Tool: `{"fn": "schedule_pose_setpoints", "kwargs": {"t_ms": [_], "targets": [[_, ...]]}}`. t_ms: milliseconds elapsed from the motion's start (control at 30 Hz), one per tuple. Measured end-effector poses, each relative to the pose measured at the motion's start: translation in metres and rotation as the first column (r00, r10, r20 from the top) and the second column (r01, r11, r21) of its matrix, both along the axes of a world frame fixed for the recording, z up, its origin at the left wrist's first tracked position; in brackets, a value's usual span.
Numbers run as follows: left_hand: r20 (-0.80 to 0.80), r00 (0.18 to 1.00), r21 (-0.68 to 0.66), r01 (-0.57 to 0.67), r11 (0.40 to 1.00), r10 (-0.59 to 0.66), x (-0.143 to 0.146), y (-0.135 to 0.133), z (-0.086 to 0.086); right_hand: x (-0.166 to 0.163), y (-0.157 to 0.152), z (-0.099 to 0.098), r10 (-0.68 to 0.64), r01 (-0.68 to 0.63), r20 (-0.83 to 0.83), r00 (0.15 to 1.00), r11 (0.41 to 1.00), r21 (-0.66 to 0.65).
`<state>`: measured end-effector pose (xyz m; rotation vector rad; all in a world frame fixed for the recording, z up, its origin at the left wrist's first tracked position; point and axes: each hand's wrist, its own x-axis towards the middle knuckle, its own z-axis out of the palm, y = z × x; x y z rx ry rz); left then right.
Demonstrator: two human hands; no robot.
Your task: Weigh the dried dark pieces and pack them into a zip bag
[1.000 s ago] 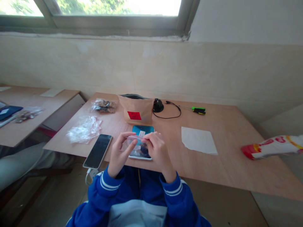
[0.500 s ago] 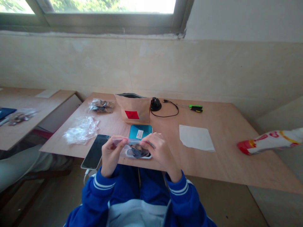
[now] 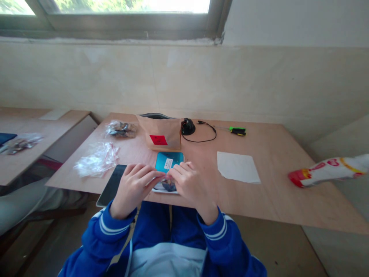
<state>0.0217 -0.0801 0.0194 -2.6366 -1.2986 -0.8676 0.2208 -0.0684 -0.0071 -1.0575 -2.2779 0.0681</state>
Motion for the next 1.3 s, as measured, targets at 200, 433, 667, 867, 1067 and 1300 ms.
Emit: {"fn": "schedule_pose_setpoints", "kwargs": {"t_ms": [200, 433, 667, 867, 1067, 1300], "targets": [[0.071, 0.997, -0.009, -0.028, 1.000, 0.029, -0.010, 0.004, -0.003, 0.015, -0.001, -0.002, -0.094, -0.009, -0.414, 0.905, 0.971, -0.238], [0.223, 0.973, -0.165, -0.025, 0.986, 0.062, -0.010, 0.003, -0.010, 0.011, -0.010, -0.008, -0.200, -0.071, -0.632, 0.748, 0.924, -0.376], [0.226, 0.974, -0.249, 0.041, 0.968, 0.017, 0.001, 0.003, -0.007, -0.001, -0.012, -0.014, -0.212, -0.071, -0.707, 0.675, 0.935, -0.348], [0.260, 0.966, -0.227, 0.063, 0.972, -0.002, 0.007, 0.003, -0.006, -0.003, -0.012, -0.018, -0.204, -0.069, -0.708, 0.676, 0.939, -0.337], [0.245, 0.969, -0.237, 0.036, 0.971, 0.024, 0.008, 0.000, -0.004, -0.006, -0.012, -0.020, -0.144, -0.085, -0.675, 0.723, 0.952, -0.294], [0.314, 0.949, -0.178, 0.028, 0.984, 0.030, 0.015, -0.002, -0.012, -0.008, -0.012, -0.020, -0.127, -0.021, -0.644, 0.755, 0.976, -0.216]]}}
